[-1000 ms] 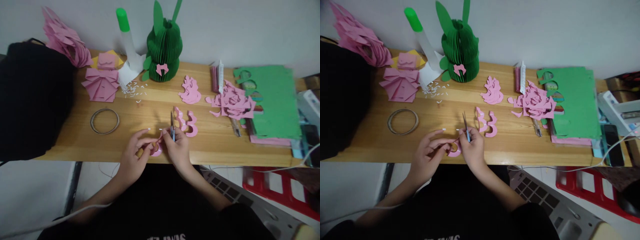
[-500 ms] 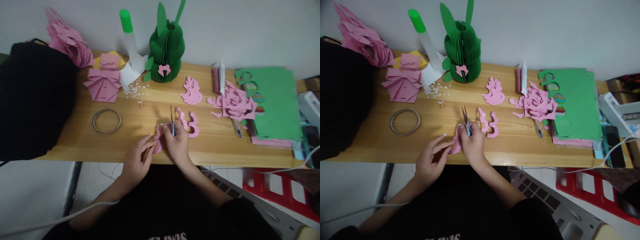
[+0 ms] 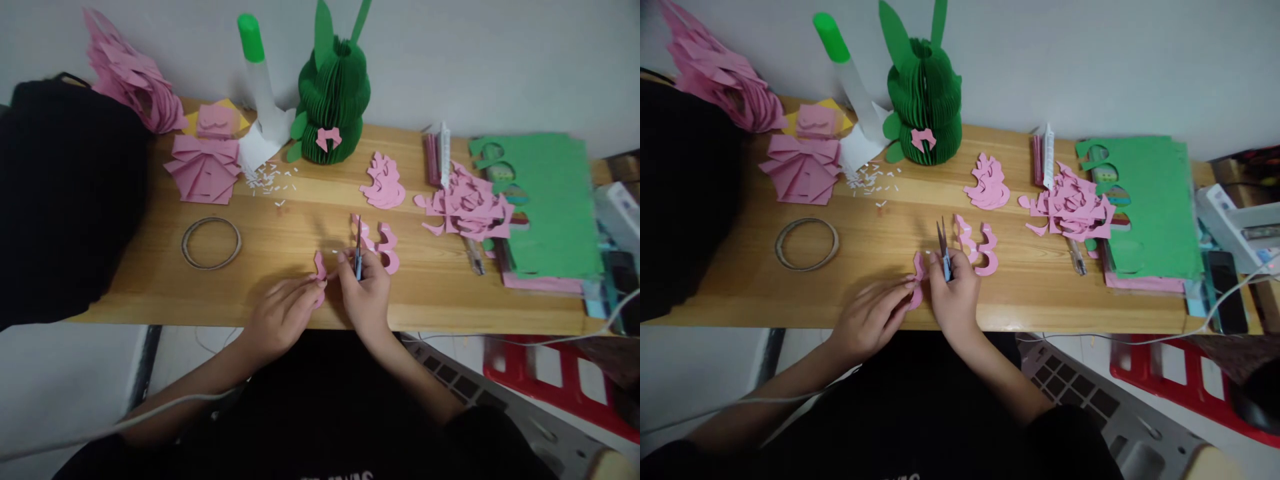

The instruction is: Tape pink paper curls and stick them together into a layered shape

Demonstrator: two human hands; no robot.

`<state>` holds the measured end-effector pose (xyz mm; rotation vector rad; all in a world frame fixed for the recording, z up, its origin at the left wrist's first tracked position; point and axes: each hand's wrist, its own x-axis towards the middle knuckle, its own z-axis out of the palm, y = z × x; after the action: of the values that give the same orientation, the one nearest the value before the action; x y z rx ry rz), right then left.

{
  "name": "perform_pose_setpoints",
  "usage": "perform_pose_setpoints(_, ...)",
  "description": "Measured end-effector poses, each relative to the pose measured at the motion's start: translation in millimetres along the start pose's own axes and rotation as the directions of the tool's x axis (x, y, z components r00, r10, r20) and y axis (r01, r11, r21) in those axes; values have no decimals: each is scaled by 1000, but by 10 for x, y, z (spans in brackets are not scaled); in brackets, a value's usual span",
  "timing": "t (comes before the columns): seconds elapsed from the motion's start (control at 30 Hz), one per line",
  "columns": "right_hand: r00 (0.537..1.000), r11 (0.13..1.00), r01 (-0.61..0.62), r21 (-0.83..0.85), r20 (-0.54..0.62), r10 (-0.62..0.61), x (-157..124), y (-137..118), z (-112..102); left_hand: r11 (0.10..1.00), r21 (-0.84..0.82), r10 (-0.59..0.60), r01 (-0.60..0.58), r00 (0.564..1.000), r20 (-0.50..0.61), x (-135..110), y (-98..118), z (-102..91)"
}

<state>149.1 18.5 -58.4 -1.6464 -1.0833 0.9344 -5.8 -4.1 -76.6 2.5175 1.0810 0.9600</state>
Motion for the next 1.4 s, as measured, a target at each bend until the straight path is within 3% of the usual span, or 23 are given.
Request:
perform_pose_setpoints(0.3,978,977,-204,56,65,200,-61,-51,-55,984,176,-41,30,997,64,21,13,27)
perform_pose_setpoints(0.47,952,949,-285,133,158,263,-49,-88,29,964,191,-186,184,983,-12,-3,60,75)
perform_pose_setpoints(0.63,933,940,-323,113,202,297,-26,-121,172,957,88,-270,278,958,-93,-57,54,147)
perform_pose_setpoints(0.97,937,954,-298,-31,180,298,21,-129,284,886,-141,-446,441,895,-5,-63,38,109)
perform_pose_setpoints(1.4,964,953,-215,-214,111,242,9,-99,308,883,-239,-415,404,910,3,-54,31,59)
